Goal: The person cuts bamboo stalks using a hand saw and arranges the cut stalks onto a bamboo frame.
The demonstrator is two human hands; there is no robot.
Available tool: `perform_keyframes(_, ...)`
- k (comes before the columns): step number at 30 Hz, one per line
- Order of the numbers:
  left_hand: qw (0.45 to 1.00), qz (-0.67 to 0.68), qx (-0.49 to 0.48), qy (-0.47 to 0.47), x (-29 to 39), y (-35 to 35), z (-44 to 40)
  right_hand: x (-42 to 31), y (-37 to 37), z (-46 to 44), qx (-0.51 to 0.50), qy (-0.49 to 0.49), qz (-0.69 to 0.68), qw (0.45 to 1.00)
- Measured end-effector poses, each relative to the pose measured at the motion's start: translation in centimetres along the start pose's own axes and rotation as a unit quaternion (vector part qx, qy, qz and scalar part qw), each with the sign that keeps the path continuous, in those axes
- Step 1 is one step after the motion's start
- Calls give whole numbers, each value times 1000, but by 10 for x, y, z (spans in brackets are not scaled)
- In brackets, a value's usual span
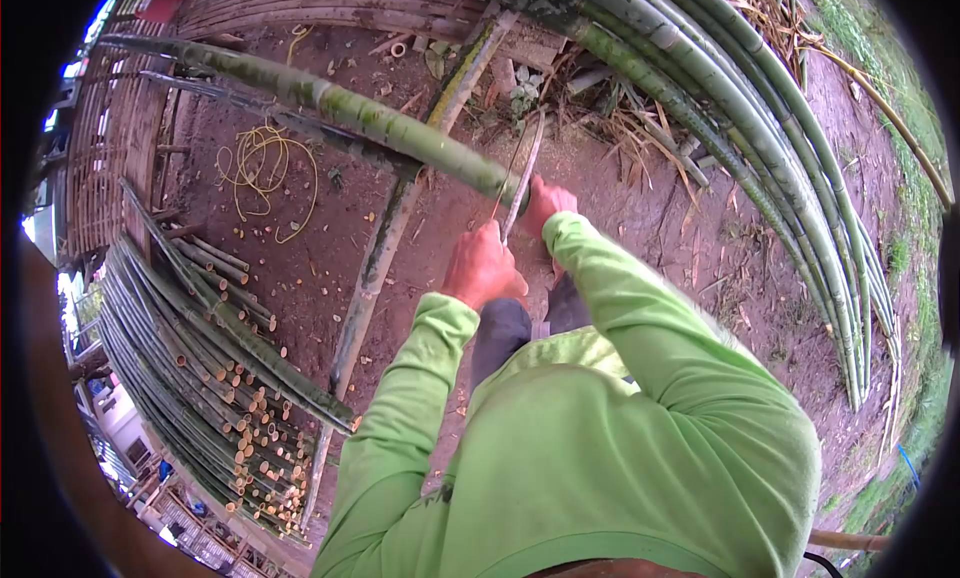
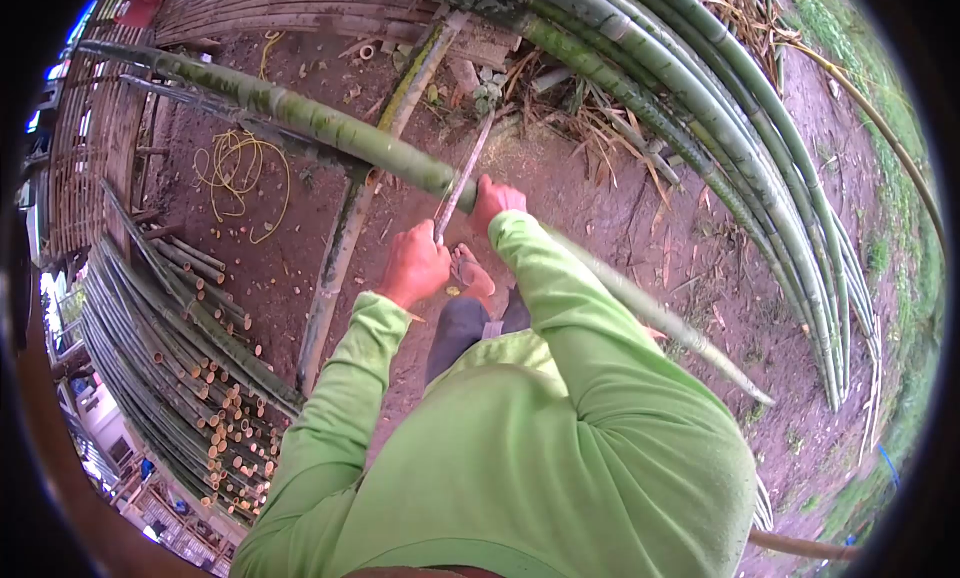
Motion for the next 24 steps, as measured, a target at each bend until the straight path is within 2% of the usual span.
perform_keyframes(1, 1000, 3, -2, 6, 9, 6, 3, 1, -3, 0, 19, 0, 2, 1000)
perform_keyframes(2, 999, -5, 32, -43, 11, 15, 30, 3, -6, -1, 20, 12, -10, 1000)
perform_keyframes(4, 999, -24, -4, 40, 10, 37, 93, 1, 7, 1, -22, 3, -16, 1000)
perform_keyframes(6, 997, -55, -6, 50, 8, 44, 135, -1, 15, 2, -47, -3, -21, 999)
perform_keyframes(9, 997, -54, -2, 59, 13, 36, 146, 1, 3, 4, 16, 11, -23, 1000)
perform_keyframes(11, 997, -53, 9, 64, 17, 42, 144, 5, -5, 2, -10, 6, -31, 999)
perform_keyframes(12, 997, -48, 12, 66, 18, 39, 137, 8, -10, 1, -6, 9, -26, 1000)
perform_keyframes(14, 989, -132, 59, 7, -9, 6, 75, 8, -17, -2, 11, 4, -30, 999)
perform_keyframes(16, 996, -73, 47, 21, -27, -36, -42, 10, -6, -9, -8, 4, -27, 1000)
perform_keyframes(17, 996, -63, 5, 56, -10, -38, -68, 11, -3, -8, -31, 3, -29, 999)
perform_keyframes(18, 994, -63, 38, 86, 1, -34, -68, 10, 0, -9, -46, 4, -30, 998)
perform_keyframes(24, 998, -12, 49, -41, -92, -58, -45, 6, 33, -13, -124, 21, -28, 992)
Point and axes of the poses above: each hand's wrist, its own z-axis away from the middle knuckle, its own y-axis out of the back of the hand, x = y × z, the point moved 1 cm from there along -z, towards the middle knuckle
